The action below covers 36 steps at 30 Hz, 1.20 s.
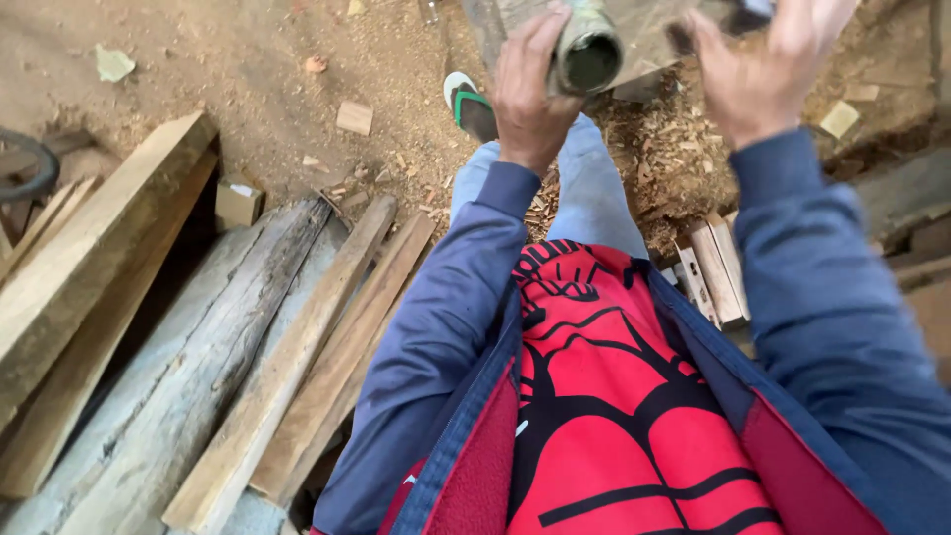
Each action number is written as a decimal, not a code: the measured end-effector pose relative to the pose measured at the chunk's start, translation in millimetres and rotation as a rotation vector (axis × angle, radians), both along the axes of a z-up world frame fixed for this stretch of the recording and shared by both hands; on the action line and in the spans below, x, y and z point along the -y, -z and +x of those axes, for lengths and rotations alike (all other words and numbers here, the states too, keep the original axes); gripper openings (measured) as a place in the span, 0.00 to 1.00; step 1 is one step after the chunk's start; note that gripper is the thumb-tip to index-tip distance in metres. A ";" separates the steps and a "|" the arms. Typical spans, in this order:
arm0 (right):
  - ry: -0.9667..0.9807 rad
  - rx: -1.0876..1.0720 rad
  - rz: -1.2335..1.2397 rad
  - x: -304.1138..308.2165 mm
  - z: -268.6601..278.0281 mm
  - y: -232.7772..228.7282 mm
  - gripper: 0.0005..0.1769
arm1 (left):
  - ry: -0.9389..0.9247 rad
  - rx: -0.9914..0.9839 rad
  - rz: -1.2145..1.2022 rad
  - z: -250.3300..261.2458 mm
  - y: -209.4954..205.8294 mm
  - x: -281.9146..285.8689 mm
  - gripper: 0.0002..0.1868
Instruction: The person uses a cylindrical tin can as a template to draw circular outlines on a wooden plank with a black marker. They repeatedly reposition the can along the plank to mark multiple circles.
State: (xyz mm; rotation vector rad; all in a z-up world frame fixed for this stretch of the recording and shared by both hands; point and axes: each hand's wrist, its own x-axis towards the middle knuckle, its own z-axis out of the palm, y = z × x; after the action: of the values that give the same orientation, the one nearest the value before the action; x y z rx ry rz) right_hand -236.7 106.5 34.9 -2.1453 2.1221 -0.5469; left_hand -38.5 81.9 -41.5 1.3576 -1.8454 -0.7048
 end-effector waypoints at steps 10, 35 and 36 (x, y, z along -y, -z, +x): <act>0.369 0.249 0.239 -180.4 54.8 3.4 0.19 | 0.068 -0.208 -0.006 -9.8 21.2 3.2 0.36; 0.510 0.123 0.414 -230.2 42.0 18.6 0.25 | 0.014 -0.027 -0.026 -17.1 43.8 -1.3 0.50; 0.502 0.121 0.413 -231.7 40.6 19.6 0.25 | 0.006 -0.026 -0.028 -19.0 42.5 -0.3 0.50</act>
State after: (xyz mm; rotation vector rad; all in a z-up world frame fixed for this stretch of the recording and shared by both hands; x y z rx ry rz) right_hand -196.1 338.2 15.3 -1.3396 2.4380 -0.2245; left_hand -57.5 82.2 -83.9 1.3201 -1.8324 -0.6944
